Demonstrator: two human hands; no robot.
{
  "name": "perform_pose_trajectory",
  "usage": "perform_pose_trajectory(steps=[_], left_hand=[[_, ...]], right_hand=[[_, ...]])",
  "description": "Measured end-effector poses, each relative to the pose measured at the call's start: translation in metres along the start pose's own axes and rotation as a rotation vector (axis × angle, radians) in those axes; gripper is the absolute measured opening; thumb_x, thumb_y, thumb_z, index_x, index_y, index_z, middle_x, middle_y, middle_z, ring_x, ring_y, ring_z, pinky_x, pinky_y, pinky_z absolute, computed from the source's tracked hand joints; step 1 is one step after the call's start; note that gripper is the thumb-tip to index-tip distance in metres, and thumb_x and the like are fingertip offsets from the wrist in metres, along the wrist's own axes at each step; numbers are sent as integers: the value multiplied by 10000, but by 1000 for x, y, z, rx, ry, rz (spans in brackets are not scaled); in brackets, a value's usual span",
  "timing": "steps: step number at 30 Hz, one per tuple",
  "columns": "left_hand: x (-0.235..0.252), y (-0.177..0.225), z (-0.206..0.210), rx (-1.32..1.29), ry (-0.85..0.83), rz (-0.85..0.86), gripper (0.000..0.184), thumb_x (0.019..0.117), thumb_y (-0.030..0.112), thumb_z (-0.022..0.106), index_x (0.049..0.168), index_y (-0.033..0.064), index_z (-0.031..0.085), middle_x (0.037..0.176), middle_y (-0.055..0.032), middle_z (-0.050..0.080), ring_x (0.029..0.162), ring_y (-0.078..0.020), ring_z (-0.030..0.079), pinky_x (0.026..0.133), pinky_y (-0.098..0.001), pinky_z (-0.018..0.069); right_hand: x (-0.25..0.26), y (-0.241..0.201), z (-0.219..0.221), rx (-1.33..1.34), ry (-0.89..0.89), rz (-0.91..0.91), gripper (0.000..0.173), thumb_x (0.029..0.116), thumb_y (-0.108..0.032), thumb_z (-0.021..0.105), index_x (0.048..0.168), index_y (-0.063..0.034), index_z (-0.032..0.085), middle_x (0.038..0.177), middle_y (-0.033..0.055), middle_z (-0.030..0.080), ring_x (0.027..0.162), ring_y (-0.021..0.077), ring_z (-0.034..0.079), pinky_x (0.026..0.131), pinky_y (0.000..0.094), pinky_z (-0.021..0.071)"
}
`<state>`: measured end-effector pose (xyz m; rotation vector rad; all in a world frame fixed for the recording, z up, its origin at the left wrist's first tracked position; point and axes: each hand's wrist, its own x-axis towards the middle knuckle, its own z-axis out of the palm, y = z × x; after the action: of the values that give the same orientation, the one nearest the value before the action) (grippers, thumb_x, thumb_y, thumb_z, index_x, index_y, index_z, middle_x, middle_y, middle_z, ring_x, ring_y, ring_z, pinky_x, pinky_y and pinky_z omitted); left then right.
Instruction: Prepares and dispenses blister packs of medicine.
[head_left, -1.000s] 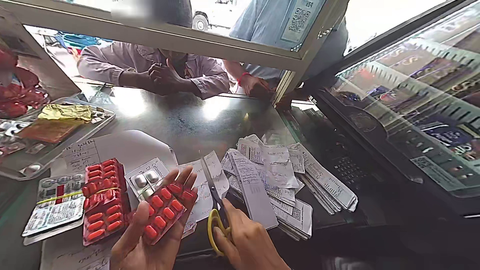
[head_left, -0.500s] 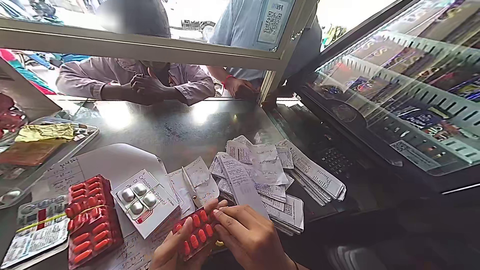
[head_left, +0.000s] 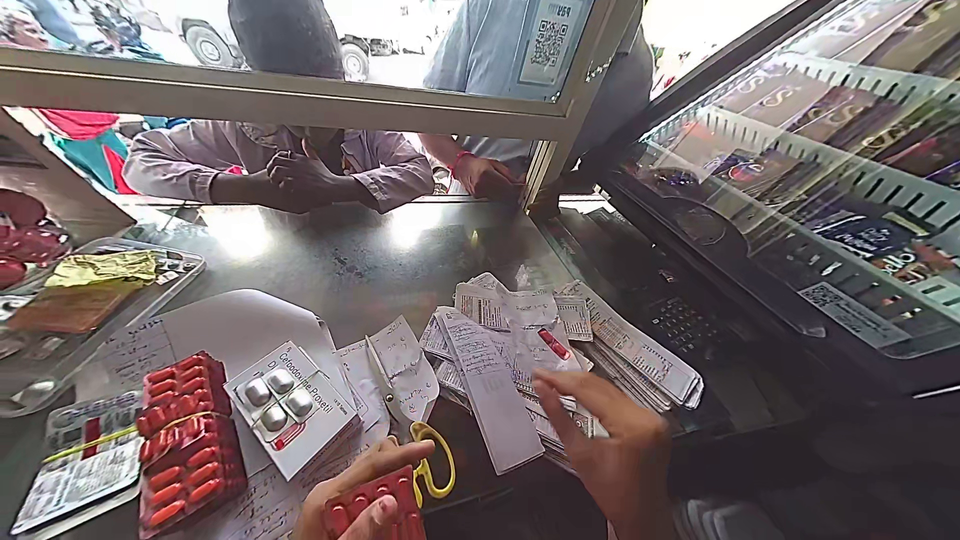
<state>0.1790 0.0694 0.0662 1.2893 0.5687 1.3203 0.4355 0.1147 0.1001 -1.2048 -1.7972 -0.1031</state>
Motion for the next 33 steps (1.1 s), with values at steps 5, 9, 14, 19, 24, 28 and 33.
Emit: perform_pose_trajectory(steps=[5,9,14,19,24,28,33], left_hand=[[-3,3,6,200,57,87,274,935,165,726,1186,247,654,1067,172,711,919,53,681,807,-138,576],[-4,5,1,362,92,181,261,913,170,757,1147,266,690,1094,191,718,974,56,679,838,-129,569],[-11,9,-7,549,54,169,309,921,196,763,1218,233,687,1197,136,703,1074,-1,678,910,-199,585],[-30,16,-22,669,193,366,262,966,214,711,1223,262,686,1167,167,714,1100,-13,676,968,-234,563],[-69,39,-67,1301,675,275,417,998,260,652,1273,-52,626,1270,-186,660,1228,-140,601,1040,-274,487],[-65,38,-76,1475,838,186,378,980,241,600,1220,-35,696,1243,-188,699,1196,-215,660,1024,-338,518],[-45,45,-104,1569,798,195,251,961,46,560,1096,15,769,1148,-131,749,1085,-223,722,945,-346,566]], right_hand=[[-32,-52,18,625,-318,-172,274,956,-176,717,1088,64,717,936,154,753,882,119,728,815,174,565],[-37,-58,30,693,-268,-166,205,918,-27,705,1079,99,714,852,158,738,797,117,713,778,152,552],[-38,-50,32,741,-272,-107,203,890,-2,714,1070,93,710,859,155,737,795,103,717,767,155,566],[-44,-48,39,846,-283,-85,211,879,31,703,1071,118,700,861,173,730,788,109,718,766,169,578],[-47,-48,47,700,-338,-77,224,878,-29,716,1090,41,728,867,116,738,783,82,706,737,159,576],[-36,-59,54,730,-424,-38,360,919,-41,685,1245,94,617,1045,156,750,847,53,721,758,182,592],[-16,-84,70,690,-441,-205,184,936,-27,639,1077,-2,754,1032,171,725,944,61,678,855,109,508]])
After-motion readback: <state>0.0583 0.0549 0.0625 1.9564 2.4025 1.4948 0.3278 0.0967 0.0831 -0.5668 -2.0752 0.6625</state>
